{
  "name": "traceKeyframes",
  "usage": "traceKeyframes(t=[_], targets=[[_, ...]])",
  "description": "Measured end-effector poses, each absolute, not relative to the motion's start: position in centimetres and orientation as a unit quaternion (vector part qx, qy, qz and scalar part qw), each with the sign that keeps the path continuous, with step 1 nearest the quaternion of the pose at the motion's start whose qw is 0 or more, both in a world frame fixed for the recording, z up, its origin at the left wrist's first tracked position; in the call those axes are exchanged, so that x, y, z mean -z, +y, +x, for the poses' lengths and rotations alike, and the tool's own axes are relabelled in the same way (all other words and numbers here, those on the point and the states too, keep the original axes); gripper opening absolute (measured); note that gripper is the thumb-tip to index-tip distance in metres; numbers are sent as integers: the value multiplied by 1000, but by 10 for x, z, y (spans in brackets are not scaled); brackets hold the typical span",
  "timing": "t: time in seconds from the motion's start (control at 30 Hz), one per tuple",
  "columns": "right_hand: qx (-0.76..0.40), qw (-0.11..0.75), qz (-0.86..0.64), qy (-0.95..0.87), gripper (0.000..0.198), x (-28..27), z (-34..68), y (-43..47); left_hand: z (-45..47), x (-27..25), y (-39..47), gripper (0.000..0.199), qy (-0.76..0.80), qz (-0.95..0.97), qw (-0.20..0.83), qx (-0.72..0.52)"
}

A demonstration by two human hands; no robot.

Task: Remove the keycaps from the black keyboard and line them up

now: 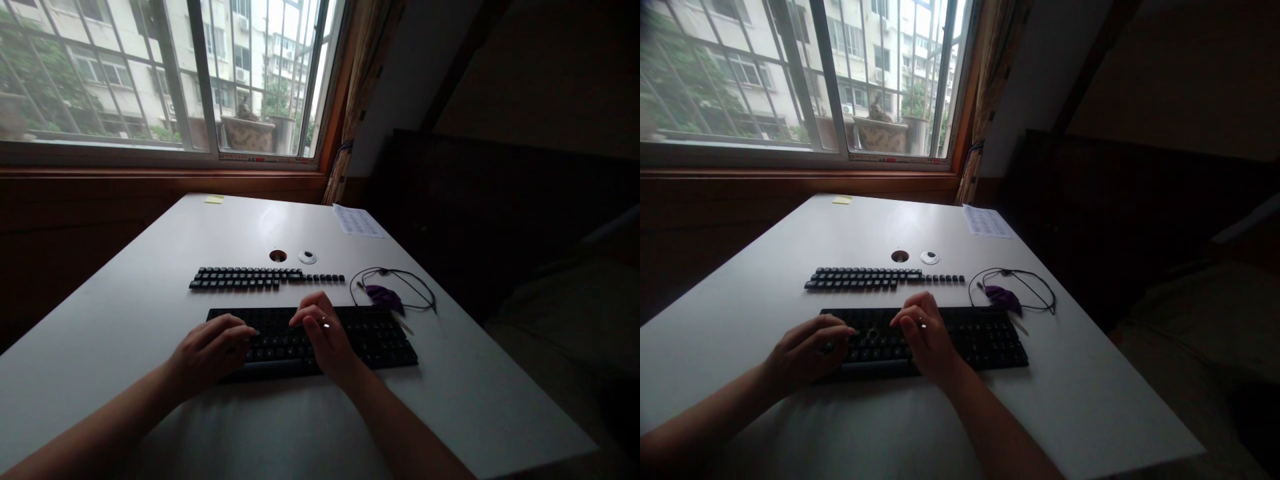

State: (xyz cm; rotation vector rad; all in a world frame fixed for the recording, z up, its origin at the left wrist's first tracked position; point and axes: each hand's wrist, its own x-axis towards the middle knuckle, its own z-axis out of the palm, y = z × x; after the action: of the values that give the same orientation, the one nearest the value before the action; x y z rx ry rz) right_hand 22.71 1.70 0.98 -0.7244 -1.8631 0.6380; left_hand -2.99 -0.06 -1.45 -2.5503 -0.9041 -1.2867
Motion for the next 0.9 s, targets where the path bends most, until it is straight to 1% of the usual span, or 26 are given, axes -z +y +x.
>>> traceKeyframes(t=[0.1,0.2,0.3,0.47,0.53,0.7,0.8,0.9], targets=[[-248,498,-266,-787,23,-12,229,15,-30,15,0,27,-291,-857,74,419],[-253,463,-260,-808,18,-11,226,13,-30,12,-1,29,-267,-871,75,406],[-275,423,-268,-820,20,-9,221,12,-30,9,-3,30,-244,-886,70,387],[-304,387,-265,-829,23,-6,214,14,-30,9,-4,33,-211,-908,66,355],[-313,384,-261,-829,25,-5,212,14,-30,9,-4,33,-205,-913,63,347],[-320,391,-265,-821,22,-3,210,15,-28,5,-4,36,-200,-914,58,348],[-312,397,-275,-818,23,-1,211,17,-29,6,-1,38,-230,-902,52,363],[-298,403,-292,-814,23,-1,215,19,-32,8,5,33,-281,-883,61,371]])
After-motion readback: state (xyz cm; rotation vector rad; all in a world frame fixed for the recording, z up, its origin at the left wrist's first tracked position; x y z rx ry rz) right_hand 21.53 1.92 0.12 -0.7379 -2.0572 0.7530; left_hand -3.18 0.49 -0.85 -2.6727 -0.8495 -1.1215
